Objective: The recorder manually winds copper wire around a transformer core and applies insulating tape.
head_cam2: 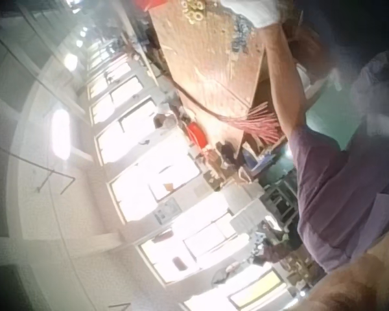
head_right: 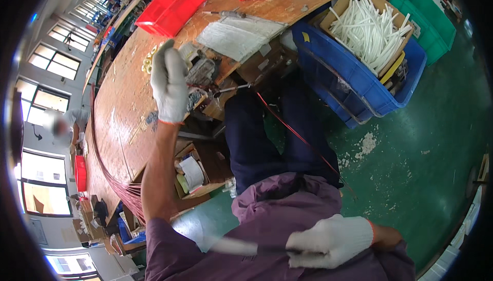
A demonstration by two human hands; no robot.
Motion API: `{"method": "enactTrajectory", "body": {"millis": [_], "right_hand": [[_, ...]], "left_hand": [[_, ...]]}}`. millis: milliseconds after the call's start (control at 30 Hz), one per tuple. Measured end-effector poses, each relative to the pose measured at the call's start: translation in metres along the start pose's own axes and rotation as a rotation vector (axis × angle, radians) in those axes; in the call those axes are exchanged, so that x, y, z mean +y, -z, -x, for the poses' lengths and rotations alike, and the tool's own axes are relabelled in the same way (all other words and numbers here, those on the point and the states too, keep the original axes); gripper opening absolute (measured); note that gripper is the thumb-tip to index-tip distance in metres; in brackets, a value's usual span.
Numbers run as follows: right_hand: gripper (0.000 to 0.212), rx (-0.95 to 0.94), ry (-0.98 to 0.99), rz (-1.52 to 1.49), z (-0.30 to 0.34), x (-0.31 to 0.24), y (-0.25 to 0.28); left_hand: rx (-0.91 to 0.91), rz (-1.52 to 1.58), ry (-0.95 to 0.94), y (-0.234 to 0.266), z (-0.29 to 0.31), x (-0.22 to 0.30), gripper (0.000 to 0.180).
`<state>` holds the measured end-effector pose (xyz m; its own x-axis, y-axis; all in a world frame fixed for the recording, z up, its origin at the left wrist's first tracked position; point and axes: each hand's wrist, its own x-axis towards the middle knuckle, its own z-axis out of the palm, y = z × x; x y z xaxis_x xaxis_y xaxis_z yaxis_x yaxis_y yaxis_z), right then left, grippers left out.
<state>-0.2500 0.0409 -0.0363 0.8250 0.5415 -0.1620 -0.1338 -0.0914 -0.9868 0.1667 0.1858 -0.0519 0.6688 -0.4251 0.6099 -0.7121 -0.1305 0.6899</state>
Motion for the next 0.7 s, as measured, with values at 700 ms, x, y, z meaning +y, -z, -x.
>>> {"method": "enactTrajectory", "body": {"millis": [700], "right_hand": [[0.028, 0.560, -0.033, -0.389, -0.222, 0.020, 0.111]], "left_hand": [[0.136, 0.891, 0.755, 0.032, -0.123, -0.074, 0.079]]}}
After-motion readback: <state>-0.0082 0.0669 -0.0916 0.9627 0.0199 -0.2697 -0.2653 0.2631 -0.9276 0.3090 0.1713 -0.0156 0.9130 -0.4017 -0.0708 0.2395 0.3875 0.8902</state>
